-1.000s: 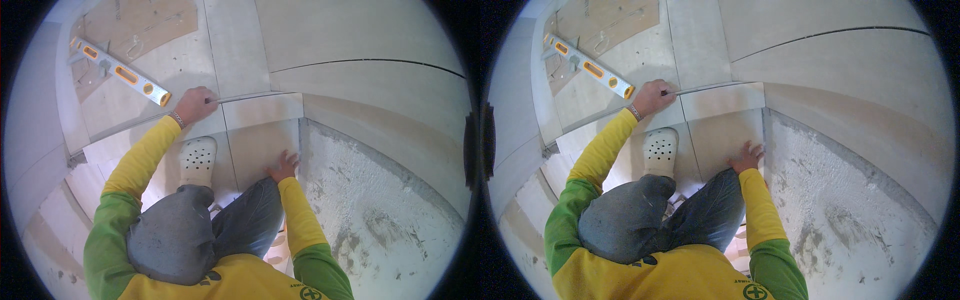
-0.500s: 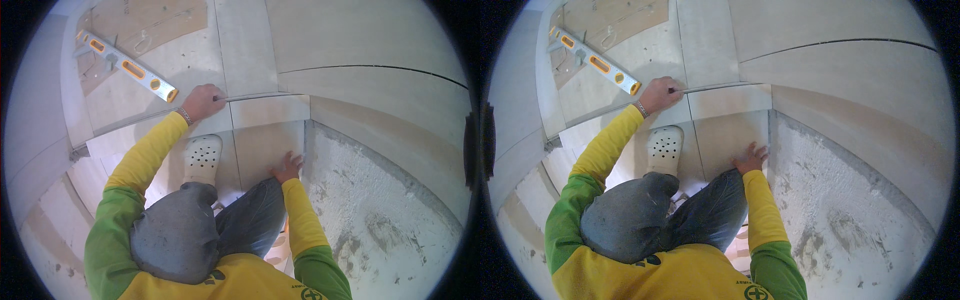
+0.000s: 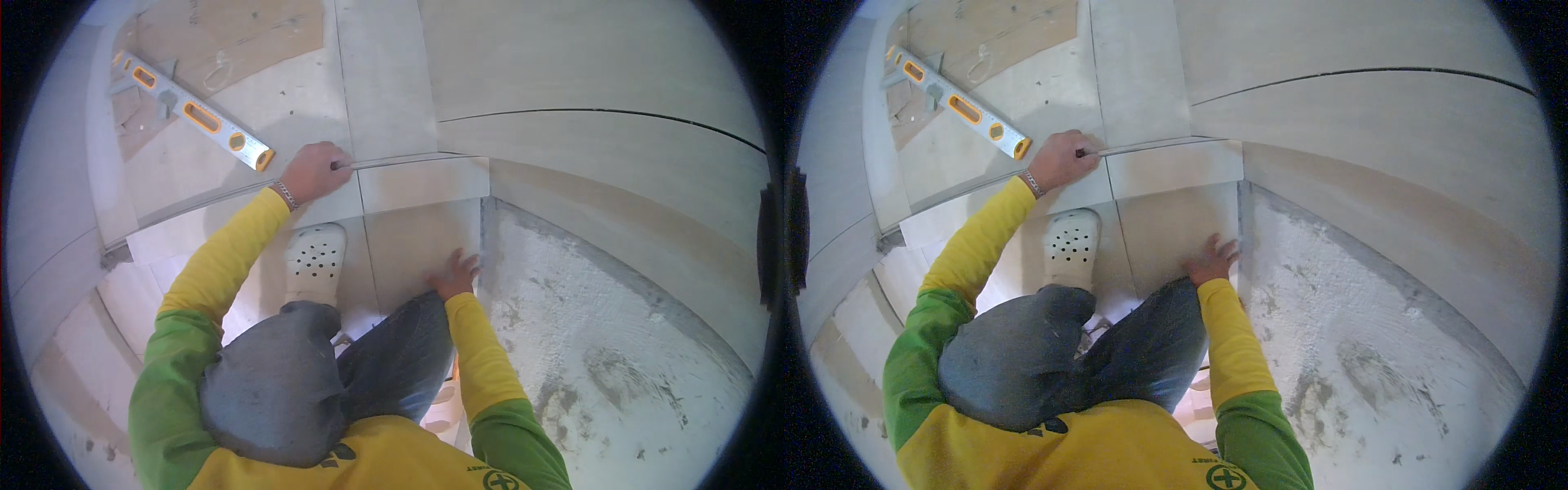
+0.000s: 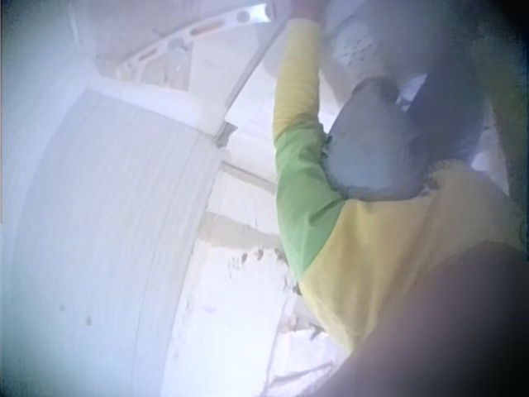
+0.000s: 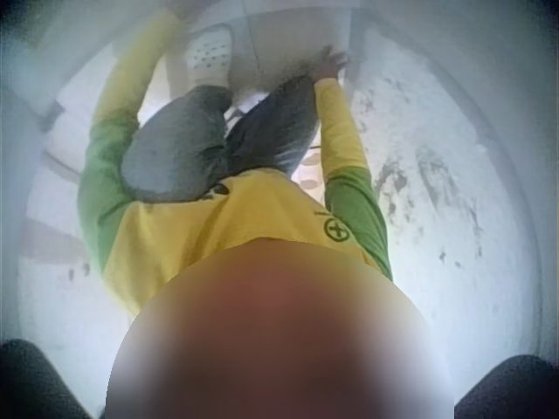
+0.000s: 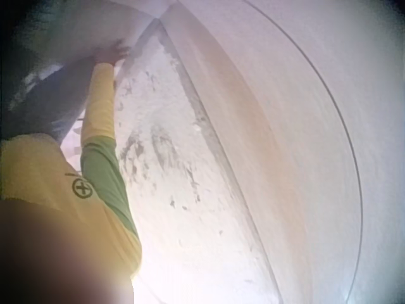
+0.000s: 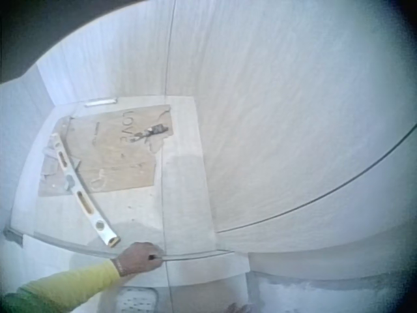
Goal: The person places a tile against the wall corner, uses a level to check alignment, marks the tile with a pencil, and adjusts the placement of tiles on the floor and wall.
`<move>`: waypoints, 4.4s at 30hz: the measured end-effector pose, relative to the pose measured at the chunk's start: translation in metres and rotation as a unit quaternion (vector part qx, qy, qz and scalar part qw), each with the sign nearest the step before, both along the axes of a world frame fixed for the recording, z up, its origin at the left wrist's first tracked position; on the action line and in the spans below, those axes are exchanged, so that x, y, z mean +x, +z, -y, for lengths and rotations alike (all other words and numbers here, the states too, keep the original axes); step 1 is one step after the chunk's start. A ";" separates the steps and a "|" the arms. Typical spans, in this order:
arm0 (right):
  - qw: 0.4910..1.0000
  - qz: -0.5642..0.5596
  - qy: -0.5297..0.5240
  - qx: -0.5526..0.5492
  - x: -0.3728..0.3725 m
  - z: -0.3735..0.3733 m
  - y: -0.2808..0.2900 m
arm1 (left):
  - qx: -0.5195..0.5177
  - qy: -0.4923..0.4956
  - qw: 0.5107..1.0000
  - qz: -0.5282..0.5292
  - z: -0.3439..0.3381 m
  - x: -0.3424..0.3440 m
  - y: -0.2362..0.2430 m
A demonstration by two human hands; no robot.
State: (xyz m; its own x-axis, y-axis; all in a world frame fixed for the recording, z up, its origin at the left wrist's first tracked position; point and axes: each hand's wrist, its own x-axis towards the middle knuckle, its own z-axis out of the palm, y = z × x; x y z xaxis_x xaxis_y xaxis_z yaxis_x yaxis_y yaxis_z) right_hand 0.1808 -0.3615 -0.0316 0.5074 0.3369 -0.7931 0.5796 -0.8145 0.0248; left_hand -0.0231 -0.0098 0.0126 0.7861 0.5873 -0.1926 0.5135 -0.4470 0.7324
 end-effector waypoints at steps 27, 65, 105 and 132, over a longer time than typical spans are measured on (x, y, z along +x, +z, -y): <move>0.998 -0.009 -0.042 0.039 -0.002 0.004 0.007 | -0.015 0.026 0.999 0.036 0.002 -0.002 -0.007; 0.995 -0.021 -0.064 0.069 0.000 0.007 0.003 | -0.019 0.018 0.999 0.025 0.002 -0.002 -0.004; 0.997 -0.005 -0.050 0.052 -0.002 0.000 0.009 | -0.006 0.013 1.000 0.003 0.000 -0.002 -0.005; 0.996 -0.012 -0.060 0.061 -0.002 -0.001 0.012 | -0.001 0.018 1.000 0.013 0.000 -0.002 -0.005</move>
